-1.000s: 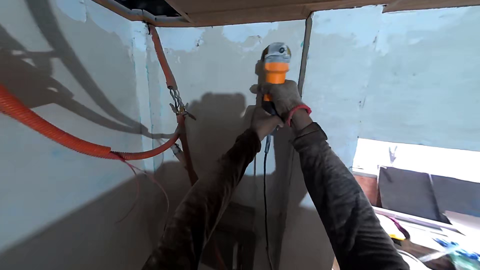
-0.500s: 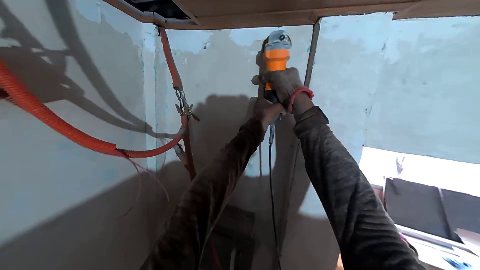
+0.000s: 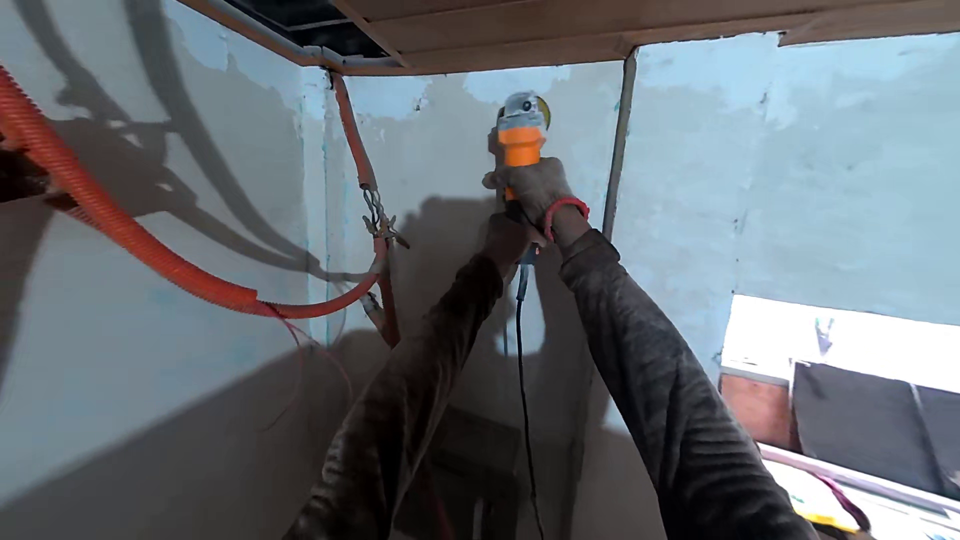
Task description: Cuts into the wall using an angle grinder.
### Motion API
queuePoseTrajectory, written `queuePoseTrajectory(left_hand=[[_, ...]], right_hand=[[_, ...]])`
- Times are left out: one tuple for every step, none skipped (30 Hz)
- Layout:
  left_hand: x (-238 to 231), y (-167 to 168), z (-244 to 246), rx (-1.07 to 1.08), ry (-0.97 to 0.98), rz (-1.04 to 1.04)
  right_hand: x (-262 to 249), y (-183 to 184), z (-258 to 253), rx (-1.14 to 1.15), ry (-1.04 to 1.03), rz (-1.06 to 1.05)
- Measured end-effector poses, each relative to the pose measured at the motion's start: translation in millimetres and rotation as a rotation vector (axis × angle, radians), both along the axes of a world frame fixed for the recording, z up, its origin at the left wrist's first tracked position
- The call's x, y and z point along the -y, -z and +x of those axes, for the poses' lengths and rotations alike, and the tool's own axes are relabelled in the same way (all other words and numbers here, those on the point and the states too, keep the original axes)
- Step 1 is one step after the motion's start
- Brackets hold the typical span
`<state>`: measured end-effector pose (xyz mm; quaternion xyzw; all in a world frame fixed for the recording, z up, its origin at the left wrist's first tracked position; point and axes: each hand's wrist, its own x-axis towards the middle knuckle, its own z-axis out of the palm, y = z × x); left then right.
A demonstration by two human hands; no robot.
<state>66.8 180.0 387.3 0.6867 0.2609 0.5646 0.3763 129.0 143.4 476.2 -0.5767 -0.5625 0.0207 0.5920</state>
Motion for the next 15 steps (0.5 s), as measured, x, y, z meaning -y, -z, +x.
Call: queuePoseTrajectory(left_hand=[[-4.9, -4.5, 0.2, -0.003, -0.005, 0.051], [-4.4, -8.0, -1.6, -0.014, -0.028, 0.112], [6.6, -11.9, -5.5, -0.039, -0.081, 0.144], [34.6, -22.8, -13.5, -0.142, -0.154, 0.063], [70.1, -51.2, -22.7, -0.315, -0.134, -0.254], [40.3, -26.7, -13.5, -0.082, -0.165, -0.008], [16.5, -17.9, -7.3, 0.071, -0.084, 0.02], [6.3, -15.5, -4.4, 0.147, -0.023, -0.049], [4.3, -13.9, -3.8, 0.196, 0.004, -0.129], [6.0, -11.7, -5.4, 0.215, 0.004, -0.191], [8.0, -8.6, -8.3, 0.214, 0.001, -0.226], [8.2, -4.7, -10.4, 0.212, -0.002, -0.226], [7.3, -1.6, -11.2, 0.203, -0.011, -0.208], [6.5, -0.9, -12.0, 0.183, -0.018, -0.19], [6.7, -2.9, -12.6, 0.154, -0.024, -0.175]], right_hand=[[0.9, -3.6, -0.3, -0.022, 0.0, 0.026], [1.4, -8.1, -1.2, -0.031, 0.006, 0.042], [1.8, -12.5, -3.0, -0.033, 0.009, 0.044], [1.3, -16.8, -5.2, -0.024, 0.01, 0.035], [0.2, -21.1, -7.9, -0.008, 0.002, 0.016], [-1.9, -24.8, -11.0, 0.021, -0.005, -0.009], [-2.7, -27.4, -15.1, 0.061, -0.014, -0.047], [-2.6, -28.2, -20.0, 0.108, -0.016, -0.091], [-1.6, -27.0, -25.3, 0.159, -0.012, -0.133], [-0.7, -23.6, -29.9, 0.201, -0.011, -0.162], [-1.1, -19.2, -32.6, 0.217, -0.018, -0.172], [-2.6, -14.3, -32.5, 0.22, -0.027, -0.17], [-4.9, -10.2, -30.7, 0.205, -0.03, -0.158], [-7.5, -8.0, -28.0, 0.179, -0.031, -0.141], [-8.9, -8.2, -24.9, 0.151, -0.026, -0.123]])
